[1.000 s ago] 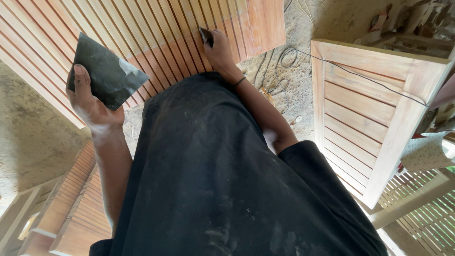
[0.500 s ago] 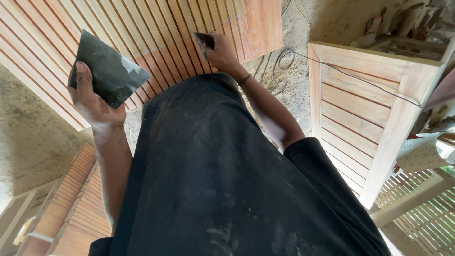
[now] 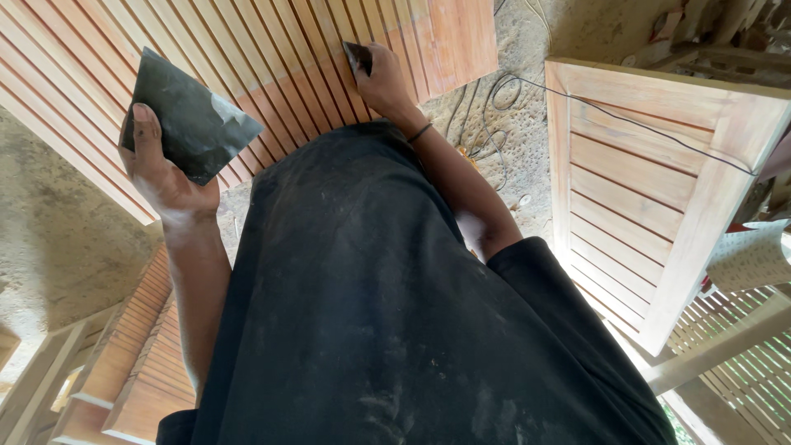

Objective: The person sands a wooden slatted panel using a sanding block, moving the block back and forth along the slats. Later, the person squats and sands a separate wooden plank on the floor.

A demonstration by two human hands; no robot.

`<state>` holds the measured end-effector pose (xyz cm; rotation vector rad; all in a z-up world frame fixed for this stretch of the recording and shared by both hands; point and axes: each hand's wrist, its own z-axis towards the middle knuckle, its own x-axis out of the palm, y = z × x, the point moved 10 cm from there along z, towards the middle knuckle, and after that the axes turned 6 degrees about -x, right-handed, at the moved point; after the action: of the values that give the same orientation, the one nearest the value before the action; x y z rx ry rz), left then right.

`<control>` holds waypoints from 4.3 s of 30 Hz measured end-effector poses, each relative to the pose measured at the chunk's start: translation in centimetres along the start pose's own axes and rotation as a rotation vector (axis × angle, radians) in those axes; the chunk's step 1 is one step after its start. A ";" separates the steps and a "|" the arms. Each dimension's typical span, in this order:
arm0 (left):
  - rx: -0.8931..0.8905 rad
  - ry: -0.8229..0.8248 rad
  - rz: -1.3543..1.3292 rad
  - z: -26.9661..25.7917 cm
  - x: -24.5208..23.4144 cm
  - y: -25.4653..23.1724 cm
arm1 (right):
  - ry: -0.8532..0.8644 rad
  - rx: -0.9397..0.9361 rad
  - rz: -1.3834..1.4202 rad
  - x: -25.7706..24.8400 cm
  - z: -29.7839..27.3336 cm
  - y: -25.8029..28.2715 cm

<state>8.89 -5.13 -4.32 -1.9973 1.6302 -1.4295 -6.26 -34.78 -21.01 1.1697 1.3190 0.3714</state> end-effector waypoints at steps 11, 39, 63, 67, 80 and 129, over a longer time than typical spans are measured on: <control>-0.057 -0.011 -0.025 0.2 0.6 0.9 | 0.193 0.051 0.303 -0.9 0.0 -2.1; -0.127 0.005 -0.152 1.1 4.0 5.0 | 0.111 -0.343 0.651 -9.8 -4.2 24.4; 0.352 0.105 0.527 -1.9 7.2 -4.2 | -0.002 -0.829 -0.511 -11.5 -5.8 34.6; 0.345 0.122 0.587 -1.9 8.3 -4.7 | 0.024 -0.833 -0.543 -10.6 -5.5 34.6; 0.778 -0.222 1.049 -1.3 2.7 -3.8 | 0.292 -0.641 -0.220 -7.8 -3.2 26.0; 0.802 -0.072 1.165 -4.1 -1.9 -1.6 | 0.186 0.100 0.087 2.1 -0.6 -0.9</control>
<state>6.93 -1.33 -2.20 -0.4595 1.3876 -1.1490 -6.52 -33.21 -22.77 1.3041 1.4638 0.4917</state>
